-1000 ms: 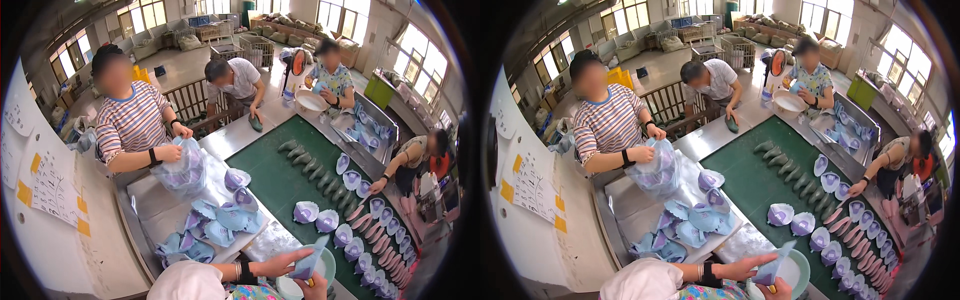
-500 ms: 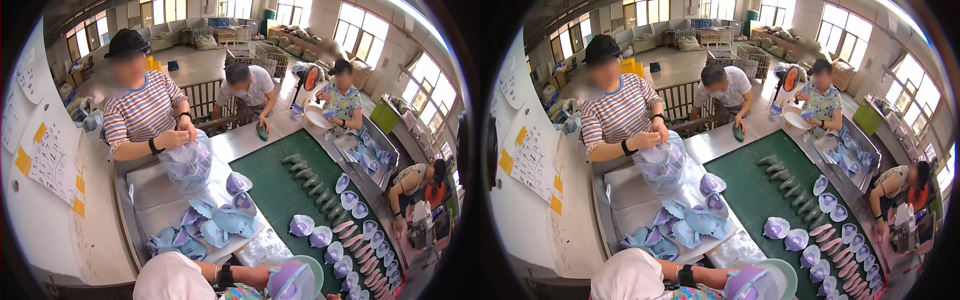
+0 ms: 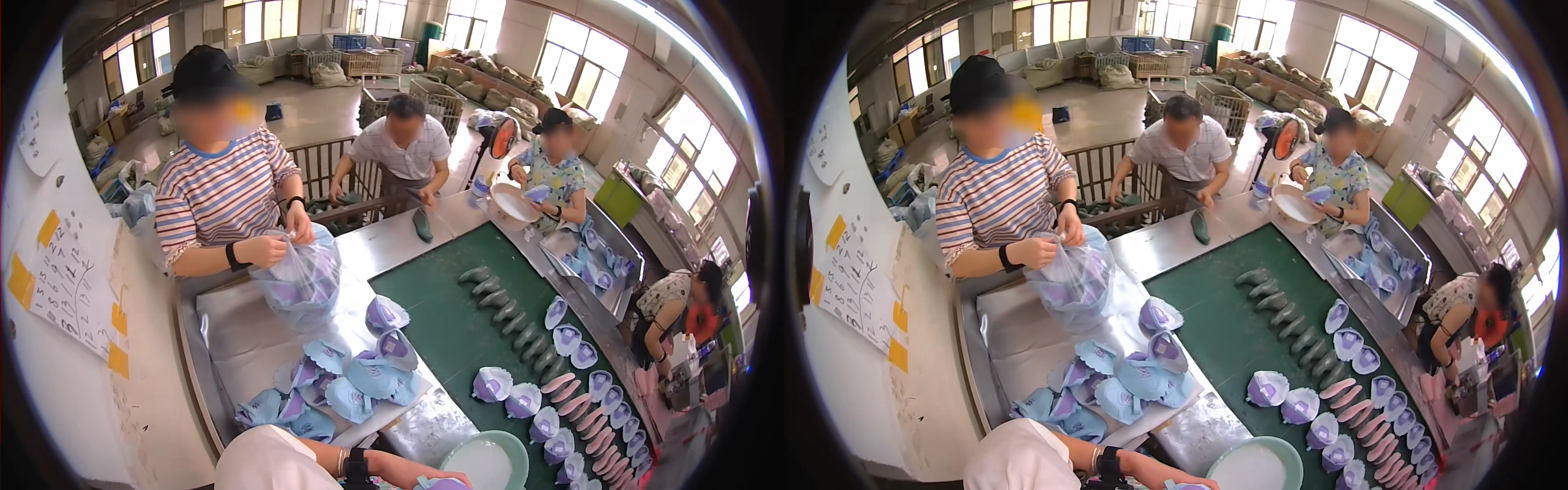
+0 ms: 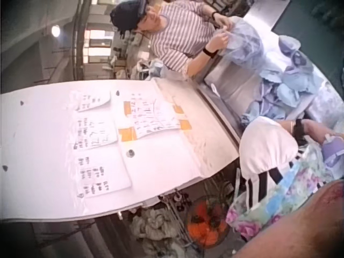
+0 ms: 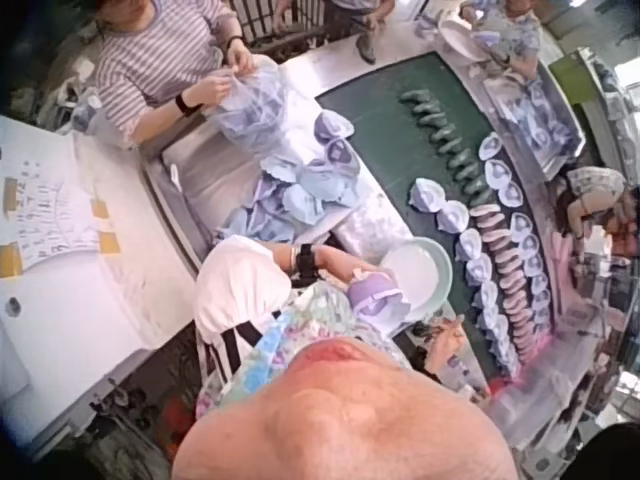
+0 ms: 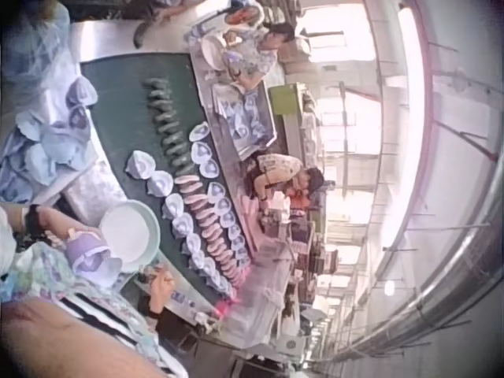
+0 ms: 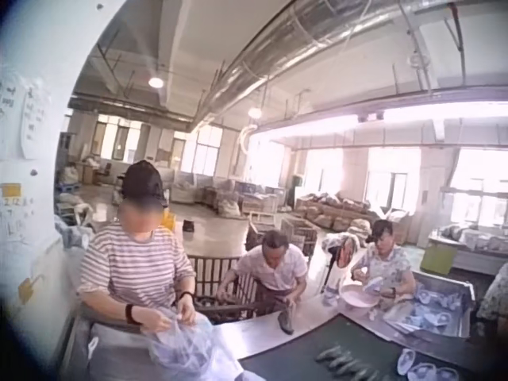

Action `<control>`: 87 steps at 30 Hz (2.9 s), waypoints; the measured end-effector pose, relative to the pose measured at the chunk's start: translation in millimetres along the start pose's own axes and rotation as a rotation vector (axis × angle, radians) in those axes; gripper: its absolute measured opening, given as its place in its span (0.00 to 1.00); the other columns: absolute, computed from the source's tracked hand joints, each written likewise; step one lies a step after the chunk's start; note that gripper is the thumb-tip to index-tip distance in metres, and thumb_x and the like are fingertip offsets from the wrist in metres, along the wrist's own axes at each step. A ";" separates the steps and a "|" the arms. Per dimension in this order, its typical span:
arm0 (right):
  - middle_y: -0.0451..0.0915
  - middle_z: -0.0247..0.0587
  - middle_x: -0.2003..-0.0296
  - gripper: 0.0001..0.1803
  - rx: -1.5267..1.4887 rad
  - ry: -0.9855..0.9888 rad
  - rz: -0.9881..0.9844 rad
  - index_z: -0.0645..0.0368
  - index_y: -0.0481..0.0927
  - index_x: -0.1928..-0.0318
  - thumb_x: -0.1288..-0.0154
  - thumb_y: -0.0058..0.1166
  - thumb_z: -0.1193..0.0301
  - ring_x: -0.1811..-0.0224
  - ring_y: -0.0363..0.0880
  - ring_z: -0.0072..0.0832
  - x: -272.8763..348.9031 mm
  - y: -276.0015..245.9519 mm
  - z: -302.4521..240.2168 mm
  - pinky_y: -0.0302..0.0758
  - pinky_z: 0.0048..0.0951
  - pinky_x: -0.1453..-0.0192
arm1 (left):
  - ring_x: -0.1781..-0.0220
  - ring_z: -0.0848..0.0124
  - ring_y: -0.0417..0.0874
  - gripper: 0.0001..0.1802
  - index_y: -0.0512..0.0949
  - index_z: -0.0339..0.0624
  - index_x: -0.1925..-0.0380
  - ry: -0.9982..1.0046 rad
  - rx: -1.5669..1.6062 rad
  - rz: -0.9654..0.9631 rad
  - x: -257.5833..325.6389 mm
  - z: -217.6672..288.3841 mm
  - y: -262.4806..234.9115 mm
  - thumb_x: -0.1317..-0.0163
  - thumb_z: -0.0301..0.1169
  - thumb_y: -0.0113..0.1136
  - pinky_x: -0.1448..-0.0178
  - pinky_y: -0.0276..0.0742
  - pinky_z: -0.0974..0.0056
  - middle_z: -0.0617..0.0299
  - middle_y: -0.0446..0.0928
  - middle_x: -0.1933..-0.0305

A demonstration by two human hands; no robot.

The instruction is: The person repeatedly picks up purple and white plastic decorative items from a pile, dips a brush into a bowl of white liquid, and applies the liquid to the items. The person then places the treated items onto a green conveyor belt where other similar items are arranged.

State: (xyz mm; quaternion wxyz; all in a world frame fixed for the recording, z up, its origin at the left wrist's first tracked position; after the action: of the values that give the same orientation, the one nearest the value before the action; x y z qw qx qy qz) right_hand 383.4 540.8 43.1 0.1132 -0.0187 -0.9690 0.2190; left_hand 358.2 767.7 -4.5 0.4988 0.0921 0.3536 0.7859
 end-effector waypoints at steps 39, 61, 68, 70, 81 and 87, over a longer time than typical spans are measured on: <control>0.85 0.51 0.65 0.08 0.122 0.038 0.399 0.62 0.86 0.64 0.44 0.65 0.72 0.63 0.84 0.47 44.7 -64.5 257.4 0.79 0.40 0.55 | 0.38 0.61 0.77 0.25 0.66 0.38 0.35 -0.350 0.169 0.975 -1.6 -108.5 66.2 0.30 0.28 0.58 0.35 0.75 0.52 0.53 0.74 0.37; 0.88 0.40 0.64 0.10 -0.315 0.043 0.422 0.62 0.87 0.59 0.42 0.68 0.75 0.63 0.85 0.22 57.5 -117.3 133.8 0.79 0.22 0.58 | 0.37 0.72 0.76 0.26 0.67 0.47 0.31 -0.421 0.059 0.576 -85.8 -109.2 -40.1 0.29 0.30 0.56 0.35 0.76 0.62 0.65 0.74 0.38; 0.83 0.35 0.80 0.12 -0.187 0.198 0.532 0.64 0.83 0.71 0.38 0.68 0.67 0.78 0.79 0.18 72.4 -81.4 125.7 0.75 0.22 0.71 | 0.35 0.69 0.75 0.27 0.66 0.48 0.30 -0.209 -0.025 0.572 -90.7 -98.8 -59.2 0.28 0.27 0.53 0.32 0.74 0.59 0.63 0.73 0.35; 0.81 0.34 0.82 0.13 -0.272 0.238 0.496 0.63 0.83 0.72 0.38 0.68 0.66 0.80 0.77 0.17 76.0 -73.2 117.9 0.72 0.22 0.74 | 0.33 0.68 0.74 0.28 0.65 0.48 0.29 -0.159 -0.124 0.590 -94.3 -92.3 -57.4 0.29 0.25 0.55 0.30 0.73 0.59 0.63 0.72 0.33; 0.79 0.32 0.82 0.12 -0.197 0.143 0.485 0.64 0.83 0.70 0.40 0.69 0.67 0.79 0.73 0.12 79.7 -82.6 88.8 0.71 0.20 0.73 | 0.32 0.66 0.73 0.33 0.64 0.44 0.29 -0.061 -0.236 0.554 -86.9 -80.1 -50.5 0.33 0.21 0.59 0.29 0.72 0.59 0.59 0.71 0.31; 0.80 0.32 0.80 0.10 -0.297 0.088 0.459 0.63 0.84 0.68 0.40 0.69 0.69 0.76 0.74 0.12 83.5 -85.9 70.1 0.71 0.20 0.71 | 0.31 0.66 0.73 0.33 0.64 0.44 0.28 -0.037 -0.218 0.613 -71.6 -75.7 -50.9 0.34 0.21 0.59 0.29 0.71 0.59 0.58 0.70 0.30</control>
State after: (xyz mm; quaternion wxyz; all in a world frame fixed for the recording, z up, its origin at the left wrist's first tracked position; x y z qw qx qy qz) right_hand 287.3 441.0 35.9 0.0987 -0.2636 -0.9550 0.0936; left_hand 391.8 684.6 -78.1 0.2524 0.1545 0.2141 0.9309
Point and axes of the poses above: each hand's wrist, its own x-axis away from the middle knuckle, its own y-axis out of the palm, z = x × y, the point moved 1 cm from there along -x, towards the middle knuckle
